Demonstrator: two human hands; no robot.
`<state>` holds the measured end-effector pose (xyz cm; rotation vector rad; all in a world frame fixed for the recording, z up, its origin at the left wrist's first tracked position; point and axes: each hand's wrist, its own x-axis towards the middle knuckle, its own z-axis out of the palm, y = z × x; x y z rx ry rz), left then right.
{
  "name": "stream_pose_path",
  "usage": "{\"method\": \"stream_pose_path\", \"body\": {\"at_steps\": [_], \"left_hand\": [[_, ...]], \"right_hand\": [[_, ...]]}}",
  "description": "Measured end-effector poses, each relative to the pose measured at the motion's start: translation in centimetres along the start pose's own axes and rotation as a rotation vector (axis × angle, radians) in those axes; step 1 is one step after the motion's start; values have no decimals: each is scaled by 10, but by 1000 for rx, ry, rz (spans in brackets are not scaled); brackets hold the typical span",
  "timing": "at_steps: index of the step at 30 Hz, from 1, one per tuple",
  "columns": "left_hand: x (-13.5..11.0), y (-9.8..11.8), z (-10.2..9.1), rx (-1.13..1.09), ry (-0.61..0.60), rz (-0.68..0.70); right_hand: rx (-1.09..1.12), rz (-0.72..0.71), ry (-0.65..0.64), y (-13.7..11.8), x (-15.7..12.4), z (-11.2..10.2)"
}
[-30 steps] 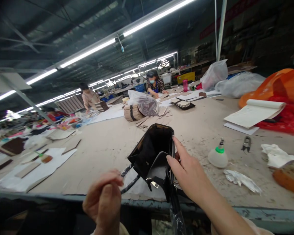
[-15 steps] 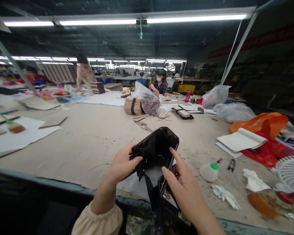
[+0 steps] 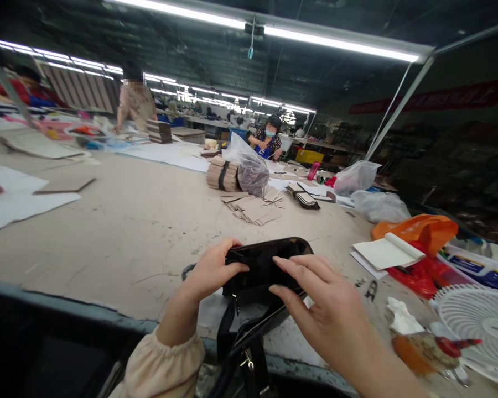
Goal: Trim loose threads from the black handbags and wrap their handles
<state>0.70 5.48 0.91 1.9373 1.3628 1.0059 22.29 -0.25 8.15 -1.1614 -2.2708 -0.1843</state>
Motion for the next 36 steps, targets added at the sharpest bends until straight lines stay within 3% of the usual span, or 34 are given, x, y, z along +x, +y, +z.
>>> {"method": "stream_pose_path", "body": {"at_steps": [3,7,14,36], "left_hand": [[-1,1,2,4,7,5],[-2,1,1,8,-4,32],[-5,1,-1,0,-1,27],[-8,6,-3,-83,-8,51]], "right_hand": [[74,-78,-165,0,26,13],[102,-14,-264,-9,44,35],[8,43,-301,-14,54,49],[-255,137,-338,-18,56,50]]}}
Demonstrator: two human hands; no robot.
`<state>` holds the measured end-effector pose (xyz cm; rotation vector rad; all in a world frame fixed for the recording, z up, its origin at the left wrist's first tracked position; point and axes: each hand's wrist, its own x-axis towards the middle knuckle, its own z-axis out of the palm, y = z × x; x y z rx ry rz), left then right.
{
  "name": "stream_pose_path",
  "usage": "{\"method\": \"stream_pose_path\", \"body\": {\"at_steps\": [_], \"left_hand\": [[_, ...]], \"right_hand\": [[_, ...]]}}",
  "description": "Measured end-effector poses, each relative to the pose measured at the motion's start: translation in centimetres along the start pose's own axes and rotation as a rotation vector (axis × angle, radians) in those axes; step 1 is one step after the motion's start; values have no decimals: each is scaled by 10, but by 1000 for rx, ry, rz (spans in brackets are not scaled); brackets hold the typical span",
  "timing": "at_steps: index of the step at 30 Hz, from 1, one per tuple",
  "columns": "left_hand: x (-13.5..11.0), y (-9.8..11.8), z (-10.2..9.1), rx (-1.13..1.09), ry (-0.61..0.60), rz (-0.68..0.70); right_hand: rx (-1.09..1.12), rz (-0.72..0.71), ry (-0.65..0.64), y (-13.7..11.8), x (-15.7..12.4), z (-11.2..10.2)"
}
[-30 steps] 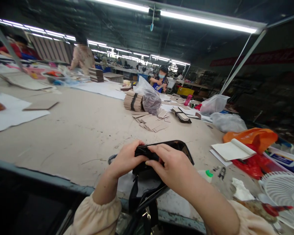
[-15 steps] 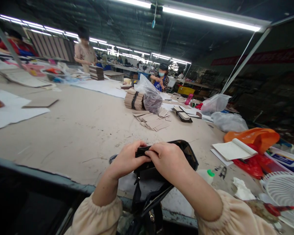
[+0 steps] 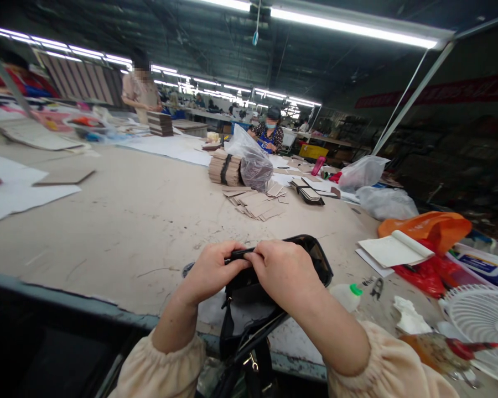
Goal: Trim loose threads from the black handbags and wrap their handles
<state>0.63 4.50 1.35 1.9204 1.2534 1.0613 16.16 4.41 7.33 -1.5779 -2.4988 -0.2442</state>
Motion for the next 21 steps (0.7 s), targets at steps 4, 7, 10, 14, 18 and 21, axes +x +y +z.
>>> {"method": "stream_pose_path", "body": {"at_steps": [4,7,10,14,18,21], "left_hand": [[-1,2,1,24,18,-12],[-2,4,3,59,41,-16],[-2,5,7,75,82,-21],[-2,4,10,39,111,-58],[-1,2,10,-15,106,-83],[-1,0,10,-35,110,-87]], "right_hand": [[-11,7,17,0,-2,1],[-25,13,22,1,-2,1],[-37,17,7,2,-2,0],[-11,-38,-25,9,-5,-2],[31,-97,-63,24,-13,-4],[44,-78,-45,35,-19,-7]]}}
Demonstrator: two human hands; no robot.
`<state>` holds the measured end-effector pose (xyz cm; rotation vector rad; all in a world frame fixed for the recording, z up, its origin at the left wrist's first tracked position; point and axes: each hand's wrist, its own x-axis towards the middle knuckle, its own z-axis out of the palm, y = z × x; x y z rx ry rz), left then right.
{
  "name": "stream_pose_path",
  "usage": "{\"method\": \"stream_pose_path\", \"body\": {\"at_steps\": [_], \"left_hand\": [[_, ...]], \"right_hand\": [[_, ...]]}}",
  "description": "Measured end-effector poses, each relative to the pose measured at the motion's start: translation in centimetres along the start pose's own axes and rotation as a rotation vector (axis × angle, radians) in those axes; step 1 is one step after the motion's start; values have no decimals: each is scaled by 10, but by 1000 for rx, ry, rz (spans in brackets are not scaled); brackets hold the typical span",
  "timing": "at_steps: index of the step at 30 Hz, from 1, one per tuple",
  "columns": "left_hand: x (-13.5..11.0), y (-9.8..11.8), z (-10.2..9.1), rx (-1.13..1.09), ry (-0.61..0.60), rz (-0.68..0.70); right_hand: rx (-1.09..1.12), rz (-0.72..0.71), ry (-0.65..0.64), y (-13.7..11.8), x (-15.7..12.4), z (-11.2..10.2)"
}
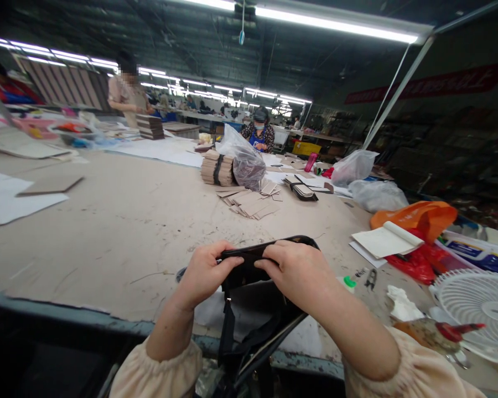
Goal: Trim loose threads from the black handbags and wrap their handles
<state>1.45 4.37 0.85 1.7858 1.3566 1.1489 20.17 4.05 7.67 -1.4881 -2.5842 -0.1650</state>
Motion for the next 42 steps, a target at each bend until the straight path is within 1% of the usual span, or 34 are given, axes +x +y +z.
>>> {"method": "stream_pose_path", "body": {"at_steps": [6,13,17,24,31,37,42], "left_hand": [[0,0,2,5,-40,3],[1,1,6,-50,-64,37],[2,0,7,-86,-50,37],[2,2,7,-104,-36,53],[3,2,8,-62,-43,60],[2,3,11,-37,-13,96],[0,5,12,-25,-13,133]], "right_hand": [[-22,79,31,8,-6,-3],[-121,155,67,8,0,1],[-164,188,72,7,2,2],[-174,201,67,5,1,1],[-181,215,55,5,1,0],[-188,229,53,7,3,2],[-198,239,60,8,3,2]]}}
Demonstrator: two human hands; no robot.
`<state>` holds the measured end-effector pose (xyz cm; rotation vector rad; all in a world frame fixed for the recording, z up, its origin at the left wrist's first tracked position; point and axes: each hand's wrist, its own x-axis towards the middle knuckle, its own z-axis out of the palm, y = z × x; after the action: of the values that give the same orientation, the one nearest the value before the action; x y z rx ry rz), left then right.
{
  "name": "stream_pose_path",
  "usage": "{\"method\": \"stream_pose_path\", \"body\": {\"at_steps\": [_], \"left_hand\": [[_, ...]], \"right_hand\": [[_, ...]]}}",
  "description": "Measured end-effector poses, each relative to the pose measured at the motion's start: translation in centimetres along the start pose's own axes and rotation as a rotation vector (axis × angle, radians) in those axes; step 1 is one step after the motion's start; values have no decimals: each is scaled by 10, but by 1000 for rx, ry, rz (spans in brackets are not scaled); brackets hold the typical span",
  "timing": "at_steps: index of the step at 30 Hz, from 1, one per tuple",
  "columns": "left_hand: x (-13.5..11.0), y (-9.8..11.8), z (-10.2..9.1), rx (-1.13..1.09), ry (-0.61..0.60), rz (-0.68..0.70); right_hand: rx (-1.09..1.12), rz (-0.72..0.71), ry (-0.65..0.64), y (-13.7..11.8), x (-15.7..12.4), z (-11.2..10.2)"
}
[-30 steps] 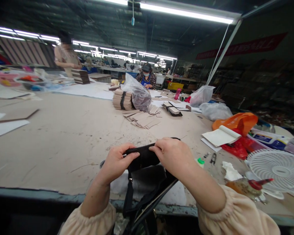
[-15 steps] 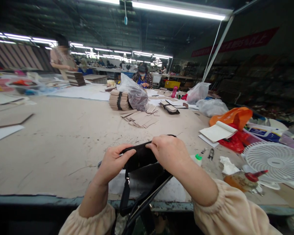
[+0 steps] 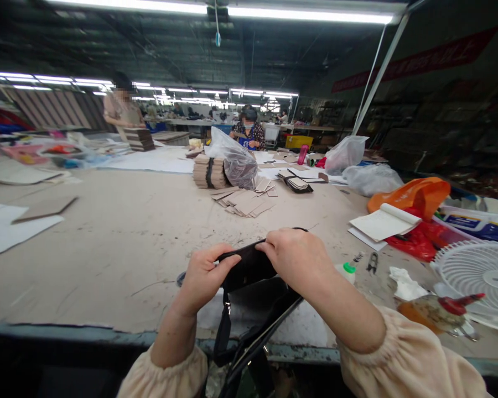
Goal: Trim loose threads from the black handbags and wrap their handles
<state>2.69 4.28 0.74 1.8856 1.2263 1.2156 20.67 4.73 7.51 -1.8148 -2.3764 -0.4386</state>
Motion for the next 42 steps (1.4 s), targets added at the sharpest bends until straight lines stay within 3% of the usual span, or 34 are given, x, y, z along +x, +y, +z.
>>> {"method": "stream_pose_path", "body": {"at_steps": [11,19,24,28,35,42], "left_hand": [[-1,5,-2,-33,-76,20],[-2,3,-6,-253,-75,-134],[0,5,-15,-268,-89,-133],[2,7,-9,-236,-127,-170],[6,10,5,-137,-27,-158],[1,20,-14,-124,-246,-58]], "right_hand": [[129,22,72,7,0,5],[151,-29,17,6,-3,0],[185,-35,19,8,-3,2],[170,-33,24,8,-3,2],[163,-40,40,6,-4,2],[177,-43,25,5,-6,-2]]}}
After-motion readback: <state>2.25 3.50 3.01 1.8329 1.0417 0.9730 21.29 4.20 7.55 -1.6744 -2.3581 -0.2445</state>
